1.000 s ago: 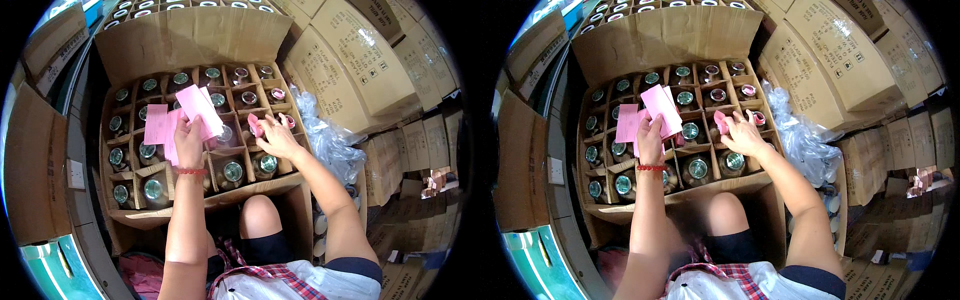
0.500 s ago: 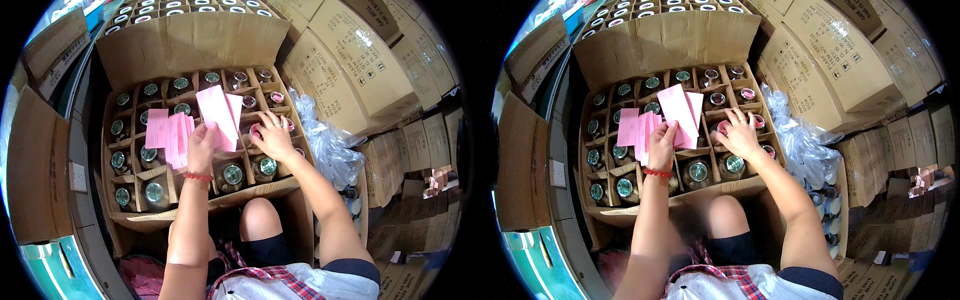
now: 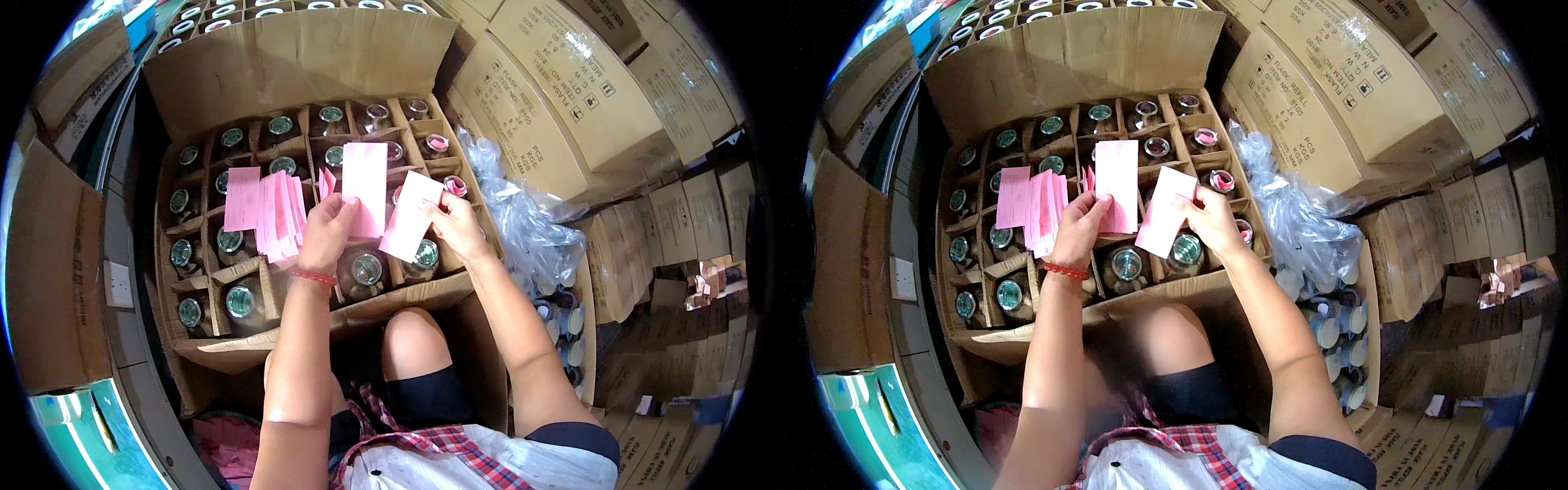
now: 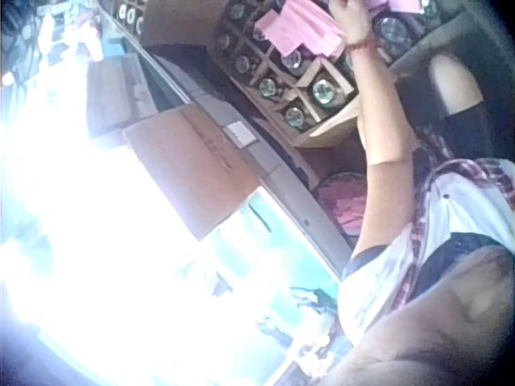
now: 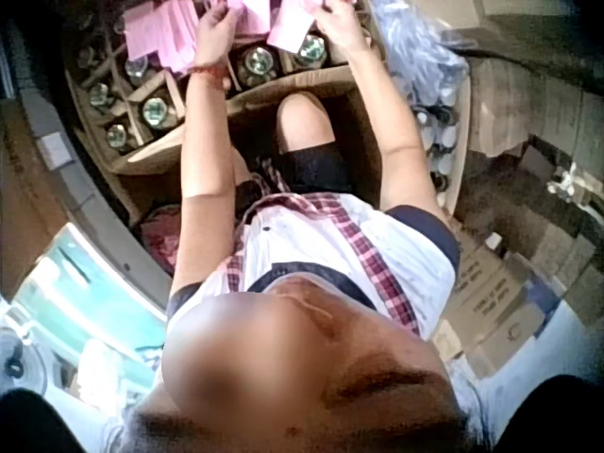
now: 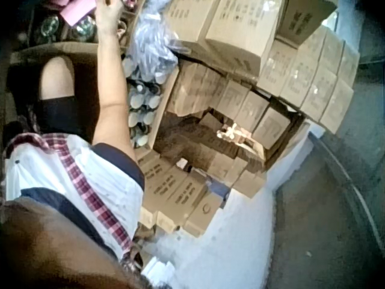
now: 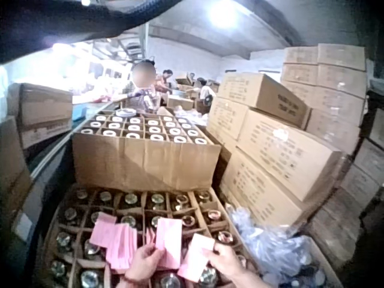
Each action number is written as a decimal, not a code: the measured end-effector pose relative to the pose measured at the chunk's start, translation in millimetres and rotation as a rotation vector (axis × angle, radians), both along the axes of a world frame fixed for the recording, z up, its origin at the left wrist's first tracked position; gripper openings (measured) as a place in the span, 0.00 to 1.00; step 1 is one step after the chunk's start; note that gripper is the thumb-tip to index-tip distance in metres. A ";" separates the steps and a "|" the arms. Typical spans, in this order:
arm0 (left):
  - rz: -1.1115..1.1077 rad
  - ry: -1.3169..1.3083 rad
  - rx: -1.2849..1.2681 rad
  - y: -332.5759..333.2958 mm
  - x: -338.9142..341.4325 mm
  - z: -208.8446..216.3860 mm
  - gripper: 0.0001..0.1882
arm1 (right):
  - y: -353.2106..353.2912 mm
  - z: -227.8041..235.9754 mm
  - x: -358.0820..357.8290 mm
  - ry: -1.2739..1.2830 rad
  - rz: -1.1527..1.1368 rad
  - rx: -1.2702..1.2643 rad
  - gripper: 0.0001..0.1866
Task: The person inserts pink pads into the openings of small jars arranged in a cardboard tray. The person then places white rings on top of the jars.
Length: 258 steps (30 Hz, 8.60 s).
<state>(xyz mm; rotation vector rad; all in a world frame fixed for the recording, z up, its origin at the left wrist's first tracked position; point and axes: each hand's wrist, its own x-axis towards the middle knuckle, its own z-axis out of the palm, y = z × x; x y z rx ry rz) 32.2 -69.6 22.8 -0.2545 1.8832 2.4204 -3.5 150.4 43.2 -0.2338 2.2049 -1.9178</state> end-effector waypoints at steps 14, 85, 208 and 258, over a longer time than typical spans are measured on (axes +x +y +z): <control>-0.059 0.000 -0.087 11.1 3.4 2.5 0.13 | 28.2 15.3 20.5 0.074 0.079 0.135 0.12; 0.389 0.127 0.175 -42.1 17.8 8.4 0.11 | -56.8 -6.8 83.2 0.813 0.731 1.069 0.33; 0.796 0.109 0.478 -64.8 -6.4 18.5 0.08 | -122.3 -9.2 -152.0 0.662 0.369 1.117 0.10; 0.546 -0.304 -1.330 -142.9 3.7 -37.3 0.27 | -166.2 -72.4 -248.1 0.655 0.013 0.903 0.06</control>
